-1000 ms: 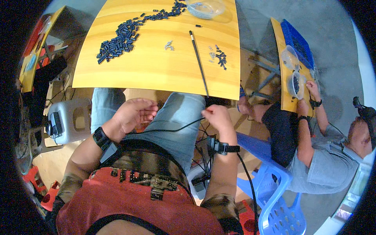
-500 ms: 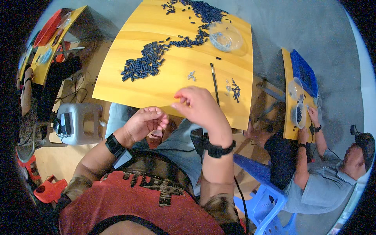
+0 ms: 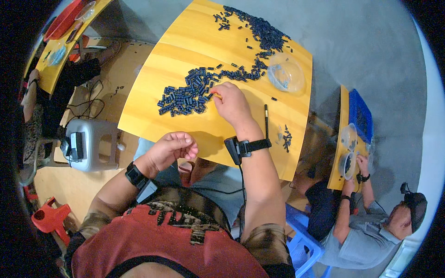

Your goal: Picking up, inspecting, and sorting small blue plastic cylindrical components at a workshop table.

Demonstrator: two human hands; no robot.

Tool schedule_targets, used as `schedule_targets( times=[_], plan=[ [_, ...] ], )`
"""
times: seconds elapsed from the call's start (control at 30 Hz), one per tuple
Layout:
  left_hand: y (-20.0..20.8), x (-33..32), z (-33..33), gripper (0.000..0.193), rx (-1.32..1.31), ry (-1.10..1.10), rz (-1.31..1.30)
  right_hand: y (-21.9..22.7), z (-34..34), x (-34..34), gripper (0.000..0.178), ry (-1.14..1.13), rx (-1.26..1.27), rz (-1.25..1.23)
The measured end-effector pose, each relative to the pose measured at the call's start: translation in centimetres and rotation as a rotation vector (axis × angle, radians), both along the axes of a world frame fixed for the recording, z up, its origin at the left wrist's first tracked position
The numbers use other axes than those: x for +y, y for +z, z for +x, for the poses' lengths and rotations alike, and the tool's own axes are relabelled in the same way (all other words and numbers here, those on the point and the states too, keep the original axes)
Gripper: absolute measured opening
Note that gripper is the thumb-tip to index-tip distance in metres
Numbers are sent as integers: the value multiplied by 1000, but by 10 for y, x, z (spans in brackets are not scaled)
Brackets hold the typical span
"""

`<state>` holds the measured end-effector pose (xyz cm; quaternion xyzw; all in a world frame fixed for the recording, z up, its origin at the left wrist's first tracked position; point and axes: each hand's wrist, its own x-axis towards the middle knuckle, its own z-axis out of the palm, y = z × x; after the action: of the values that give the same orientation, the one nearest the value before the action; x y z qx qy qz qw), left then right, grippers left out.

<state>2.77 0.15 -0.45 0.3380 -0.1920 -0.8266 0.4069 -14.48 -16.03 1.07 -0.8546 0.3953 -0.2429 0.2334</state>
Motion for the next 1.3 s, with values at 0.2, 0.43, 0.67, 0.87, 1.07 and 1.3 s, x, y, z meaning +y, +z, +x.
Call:
schedule_targets(
  times=[0.2,0.43,0.67,0.87,1.07,1.3],
  plan=[
    [-5,-2,0,18,64,-3,32,2,5,-5,15,46,110,34],
    [-3,-3,-2,18,73,13,58,2,6,-2,14,63,182,-44],
    [-1,-6,-5,18,24,16,51,3,7,-1,9,40,170,-47],
    [1,-5,-9,16,-18,47,46,8,-3,7,9,-27,232,-49],
    [10,-7,-23,14,-130,270,-58,39,-13,79,10,-93,-22,141],
    [5,-5,-41,11,-131,284,-112,28,-12,135,11,-218,-163,101]
  ],
)
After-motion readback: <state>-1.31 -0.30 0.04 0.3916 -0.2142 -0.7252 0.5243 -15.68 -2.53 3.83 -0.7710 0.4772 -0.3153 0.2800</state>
